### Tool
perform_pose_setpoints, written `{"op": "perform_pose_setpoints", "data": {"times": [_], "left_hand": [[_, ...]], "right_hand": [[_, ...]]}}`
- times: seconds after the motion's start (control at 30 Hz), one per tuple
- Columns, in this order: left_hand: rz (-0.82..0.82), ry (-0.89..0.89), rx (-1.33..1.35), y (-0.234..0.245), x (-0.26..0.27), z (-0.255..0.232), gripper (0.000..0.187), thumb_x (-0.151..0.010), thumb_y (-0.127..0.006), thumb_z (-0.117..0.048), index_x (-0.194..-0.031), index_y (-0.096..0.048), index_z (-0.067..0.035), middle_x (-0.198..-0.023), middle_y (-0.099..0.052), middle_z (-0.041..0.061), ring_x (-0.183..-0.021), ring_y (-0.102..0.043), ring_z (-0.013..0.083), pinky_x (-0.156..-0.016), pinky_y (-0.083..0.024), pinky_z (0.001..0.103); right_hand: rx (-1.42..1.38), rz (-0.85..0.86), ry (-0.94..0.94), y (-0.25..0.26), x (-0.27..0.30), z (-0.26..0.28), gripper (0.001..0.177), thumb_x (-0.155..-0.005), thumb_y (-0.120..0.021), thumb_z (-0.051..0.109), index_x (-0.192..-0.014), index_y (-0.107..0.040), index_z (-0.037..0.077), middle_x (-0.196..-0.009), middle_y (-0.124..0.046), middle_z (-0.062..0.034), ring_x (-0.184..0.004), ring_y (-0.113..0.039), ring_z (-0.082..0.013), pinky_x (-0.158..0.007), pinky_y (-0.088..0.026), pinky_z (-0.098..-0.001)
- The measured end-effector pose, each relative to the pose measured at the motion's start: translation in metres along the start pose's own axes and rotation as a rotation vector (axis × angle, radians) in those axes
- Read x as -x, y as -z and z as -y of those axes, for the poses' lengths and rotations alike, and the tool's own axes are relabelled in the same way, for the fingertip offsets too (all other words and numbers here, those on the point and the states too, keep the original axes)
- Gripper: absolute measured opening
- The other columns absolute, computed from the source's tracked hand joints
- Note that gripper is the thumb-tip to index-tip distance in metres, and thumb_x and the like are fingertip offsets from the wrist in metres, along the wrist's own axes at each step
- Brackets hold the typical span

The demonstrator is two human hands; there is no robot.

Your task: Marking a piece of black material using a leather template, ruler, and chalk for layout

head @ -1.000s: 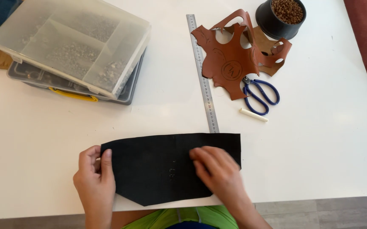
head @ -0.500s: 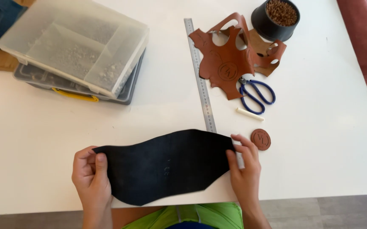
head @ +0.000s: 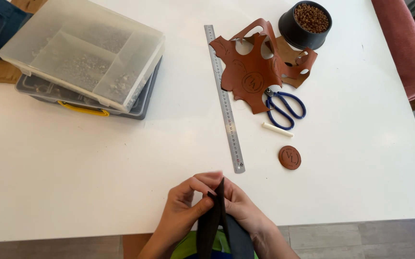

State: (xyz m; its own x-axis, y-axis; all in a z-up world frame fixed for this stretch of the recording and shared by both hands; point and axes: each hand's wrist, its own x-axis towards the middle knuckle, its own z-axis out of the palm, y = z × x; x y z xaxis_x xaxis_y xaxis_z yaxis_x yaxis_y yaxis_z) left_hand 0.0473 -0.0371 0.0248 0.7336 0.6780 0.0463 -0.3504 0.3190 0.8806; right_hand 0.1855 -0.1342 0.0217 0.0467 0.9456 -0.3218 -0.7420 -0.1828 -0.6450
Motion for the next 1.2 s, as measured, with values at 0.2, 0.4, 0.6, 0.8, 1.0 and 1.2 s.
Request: {"op": "perform_pose_setpoints", "data": {"times": [0.2, 0.4, 0.6, 0.8, 1.0, 1.2], "left_hand": [[-0.264, -0.113, -0.039, -0.006, 0.007, 0.004, 0.017, -0.088, -0.079, -0.006, -0.102, -0.069, -0.004, -0.085, -0.068, 0.006, -0.073, -0.061, 0.0103, -0.063, -0.048, 0.021], [-0.593, -0.070, -0.217, -0.007, 0.001, -0.002, 0.031, -0.081, -0.082, -0.001, -0.111, -0.077, -0.001, -0.093, -0.077, 0.009, -0.084, -0.072, 0.0133, -0.070, -0.064, 0.021], [-0.558, -0.078, -0.165, -0.016, 0.000, -0.005, 0.024, -0.083, -0.081, 0.000, -0.107, -0.078, 0.001, -0.089, -0.077, 0.008, -0.074, -0.071, 0.0124, -0.068, -0.063, 0.020], [-0.532, -0.001, -0.039, -0.013, 0.004, -0.006, 0.011, -0.082, -0.082, 0.000, -0.091, -0.076, 0.001, -0.075, -0.074, 0.007, -0.064, -0.067, 0.0110, -0.054, -0.057, 0.021], [-0.517, -0.034, -0.041, -0.009, 0.005, 0.000, 0.013, -0.083, -0.081, 0.001, -0.096, -0.077, 0.001, -0.079, -0.074, 0.005, -0.073, -0.068, 0.0121, -0.066, -0.058, 0.022], [-0.525, -0.086, -0.031, -0.002, 0.002, 0.010, 0.016, -0.083, -0.080, 0.003, -0.099, -0.079, 0.003, -0.076, -0.068, 0.004, -0.073, -0.066, 0.0111, -0.067, -0.055, 0.020]], "right_hand": [[0.256, 0.044, 0.274, -0.018, 0.010, 0.017, 0.026, -0.101, -0.066, 0.031, -0.102, -0.059, 0.007, -0.121, -0.058, -0.0113, -0.108, -0.059, -0.0185, -0.091, -0.044, -0.0274], [-0.041, -0.051, 0.502, 0.018, 0.043, 0.016, 0.130, -0.066, -0.042, 0.094, -0.148, -0.044, -0.006, -0.125, -0.070, -0.0228, -0.112, -0.067, -0.0341, -0.093, -0.053, -0.0431], [0.214, -0.685, 0.565, 0.090, 0.043, -0.047, 0.036, -0.082, -0.080, 0.008, -0.111, -0.063, -0.006, -0.093, -0.072, -0.0146, -0.081, -0.067, -0.0210, -0.068, -0.058, -0.0335], [0.192, -0.736, 0.553, 0.070, 0.043, -0.032, 0.020, -0.087, -0.073, 0.001, -0.103, -0.067, -0.008, -0.090, -0.074, -0.0158, -0.079, -0.069, -0.0238, -0.071, -0.061, -0.0374], [0.239, -0.752, 0.572, 0.069, 0.043, -0.028, 0.021, -0.083, -0.077, 0.000, -0.101, -0.070, -0.008, -0.092, -0.076, -0.0163, -0.080, -0.071, -0.0239, -0.070, -0.062, -0.0371], [0.261, -0.799, 0.562, 0.068, 0.042, -0.027, 0.023, -0.077, -0.080, -0.003, -0.098, -0.072, -0.008, -0.089, -0.077, -0.0163, -0.076, -0.070, -0.0234, -0.068, -0.062, -0.0365]]}}
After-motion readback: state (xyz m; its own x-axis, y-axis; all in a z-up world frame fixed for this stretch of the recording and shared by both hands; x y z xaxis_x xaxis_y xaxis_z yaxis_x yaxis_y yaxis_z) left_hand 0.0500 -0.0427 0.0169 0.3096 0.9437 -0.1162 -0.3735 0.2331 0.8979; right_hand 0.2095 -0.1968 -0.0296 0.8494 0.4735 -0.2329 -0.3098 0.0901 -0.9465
